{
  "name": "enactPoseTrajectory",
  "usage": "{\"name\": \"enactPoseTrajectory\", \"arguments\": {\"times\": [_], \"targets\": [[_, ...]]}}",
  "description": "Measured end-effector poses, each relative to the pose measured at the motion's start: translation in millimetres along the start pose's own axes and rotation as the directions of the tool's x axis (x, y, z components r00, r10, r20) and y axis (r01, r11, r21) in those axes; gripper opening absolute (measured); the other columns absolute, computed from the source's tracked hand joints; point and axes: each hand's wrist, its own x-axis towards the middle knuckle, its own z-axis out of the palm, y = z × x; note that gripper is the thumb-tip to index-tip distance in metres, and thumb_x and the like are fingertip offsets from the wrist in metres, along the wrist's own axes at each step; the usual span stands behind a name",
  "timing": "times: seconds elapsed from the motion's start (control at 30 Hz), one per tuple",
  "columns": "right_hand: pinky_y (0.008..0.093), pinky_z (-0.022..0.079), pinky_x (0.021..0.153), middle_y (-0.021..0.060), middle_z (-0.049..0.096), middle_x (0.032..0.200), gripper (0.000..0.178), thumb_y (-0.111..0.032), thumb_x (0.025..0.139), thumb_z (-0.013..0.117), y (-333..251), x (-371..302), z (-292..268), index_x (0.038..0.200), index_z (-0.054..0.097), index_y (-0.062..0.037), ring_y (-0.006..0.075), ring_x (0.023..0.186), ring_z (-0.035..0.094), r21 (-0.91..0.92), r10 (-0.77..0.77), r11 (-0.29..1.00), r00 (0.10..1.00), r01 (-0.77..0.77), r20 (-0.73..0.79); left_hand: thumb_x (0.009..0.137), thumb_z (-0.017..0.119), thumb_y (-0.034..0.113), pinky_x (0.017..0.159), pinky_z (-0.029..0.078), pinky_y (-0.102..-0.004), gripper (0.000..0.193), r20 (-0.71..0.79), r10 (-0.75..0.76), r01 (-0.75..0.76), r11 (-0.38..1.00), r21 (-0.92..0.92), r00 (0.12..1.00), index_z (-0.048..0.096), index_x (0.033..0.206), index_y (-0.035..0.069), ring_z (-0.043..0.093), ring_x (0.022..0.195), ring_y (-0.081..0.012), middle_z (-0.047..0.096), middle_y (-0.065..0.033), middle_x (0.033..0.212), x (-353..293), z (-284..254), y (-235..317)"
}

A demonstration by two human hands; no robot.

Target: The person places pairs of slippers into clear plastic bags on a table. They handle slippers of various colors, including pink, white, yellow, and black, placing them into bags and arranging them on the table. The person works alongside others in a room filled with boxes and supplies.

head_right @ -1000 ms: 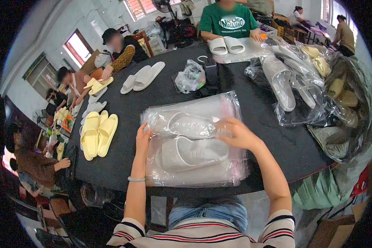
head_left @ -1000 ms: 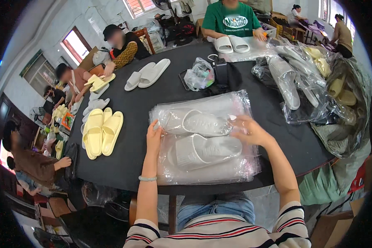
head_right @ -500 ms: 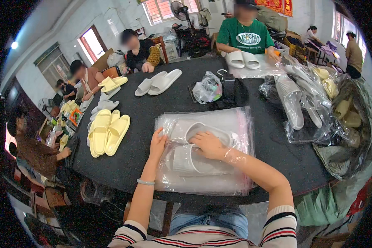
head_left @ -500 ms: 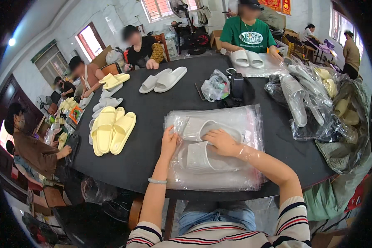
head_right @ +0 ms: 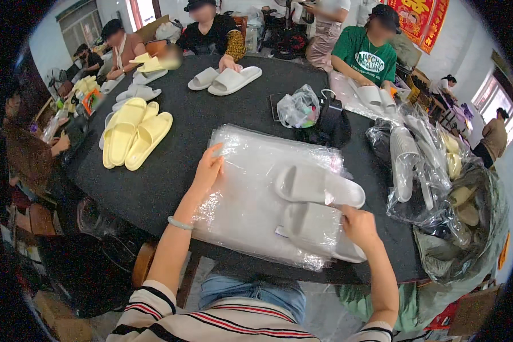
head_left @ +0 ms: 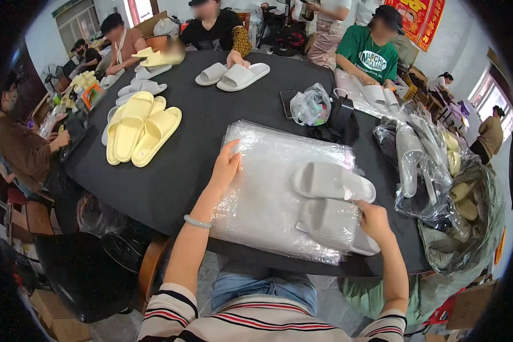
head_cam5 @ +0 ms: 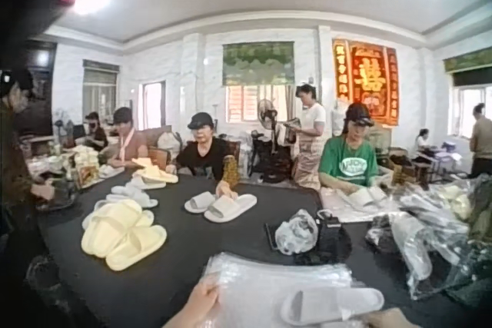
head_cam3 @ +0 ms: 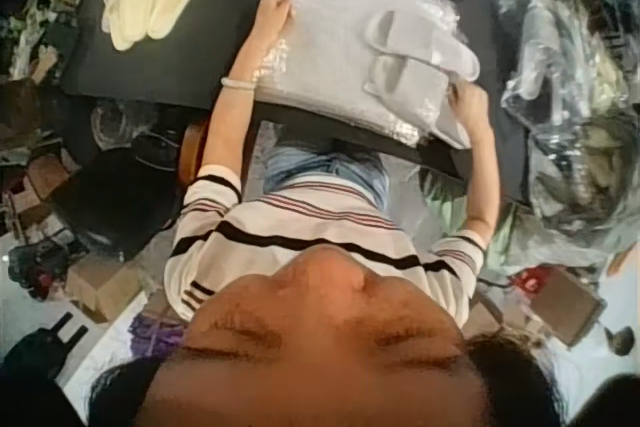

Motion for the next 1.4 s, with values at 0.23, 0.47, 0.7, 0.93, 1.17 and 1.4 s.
{"name": "enactPoseTrajectory", "arguments": {"times": [0.23, 0.47, 0.7, 0.93, 1.17, 1.4], "targets": [[0.0390, 0.049, 0.064, 0.0155, 0.064, 0.079, 0.020, -0.004, 0.078, 0.062, 58.0, -61.1, -18.3, 0.097, 0.065, -0.0056, 0.0345, 0.073, 0.063, 0.117, 0.337, 0.938, 0.936, -0.326, -0.098, 0.096, 0.051, 0.006, 0.056, 0.042, -0.0254, 0.039, 0.004, 0.046, -0.046, 0.998, -0.036, 0.999, 0.046, 0.134, 0.007, 0.049, 0.053, -0.0098, 0.052, -0.0010, 0.059, 4.7, -7.4, -13.7], [0.0358, 0.046, 0.080, 0.0154, 0.059, 0.097, 0.024, -0.015, 0.074, 0.068, 42.4, -50.6, -12.2, 0.095, 0.063, -0.0033, 0.0312, 0.097, 0.058, 0.270, 0.047, 0.961, 0.940, 0.050, -0.339, 0.090, 0.064, 0.024, 0.075, 0.050, -0.0341, 0.060, 0.141, 0.128, -0.165, 0.943, 0.289, 0.982, 0.039, 0.139, 0.000, 0.063, 0.089, -0.0214, 0.064, -0.0158, 0.102, 17.9, -16.9, -18.4], [0.0324, 0.042, 0.087, 0.0114, 0.055, 0.096, 0.028, -0.014, 0.076, 0.065, 79.4, -50.3, 36.6, 0.102, 0.063, -0.0024, 0.0258, 0.094, 0.052, 0.544, 0.182, 0.839, 0.953, -0.023, -0.240, 0.087, 0.067, 0.033, 0.077, 0.052, -0.0353, 0.058, 0.139, -0.129, 0.073, 0.933, 0.351, 0.982, 0.051, 0.126, -0.006, 0.066, 0.089, -0.0247, 0.066, -0.0207, 0.106, 72.6, -6.4, 20.1], [0.0293, 0.040, 0.084, 0.0062, 0.051, 0.093, 0.018, -0.016, 0.084, 0.059, 83.7, -47.1, 48.7, 0.091, 0.060, -0.0003, 0.0177, 0.091, 0.050, 0.669, 0.297, 0.739, 0.931, -0.082, -0.213, 0.090, 0.061, 0.019, 0.049, 0.047, -0.0283, 0.020, -0.113, -0.196, 0.177, 0.971, -0.160, 0.974, 0.063, 0.097, 0.000, 0.059, 0.053, -0.0153, 0.065, -0.0083, 0.070, 91.4, 1.3, -22.5], [0.0328, 0.043, 0.083, 0.0084, 0.058, 0.095, 0.017, -0.010, 0.084, 0.059, 79.7, -43.4, 46.2, 0.100, 0.063, -0.0036, 0.0238, 0.092, 0.053, 0.470, 0.121, 0.882, 0.944, 0.039, -0.305, 0.092, 0.058, 0.017, 0.067, 0.052, -0.0357, 0.016, -0.293, 0.105, -0.069, 0.989, 0.130, 0.950, 0.060, 0.093, 0.002, 0.064, 0.076, -0.0203, 0.065, -0.0085, 0.084, 71.2, -4.6, -17.5], [0.0304, 0.043, 0.078, 0.0075, 0.058, 0.087, 0.015, -0.013, 0.087, 0.054, 57.8, -52.6, 23.5, 0.091, 0.062, -0.0014, 0.0188, 0.086, 0.055, 0.737, 0.559, 0.591, 0.826, -0.329, -0.080, 0.094, 0.054, 0.040, 0.112, 0.024, -0.0512, 0.051, 0.445, 0.407, -0.597, 0.428, 0.678, 0.797, 0.051, 0.135, 0.010, 0.038, 0.134, -0.0350, 0.047, -0.0154, 0.141, -23.0, 23.1, 24.3]]}}
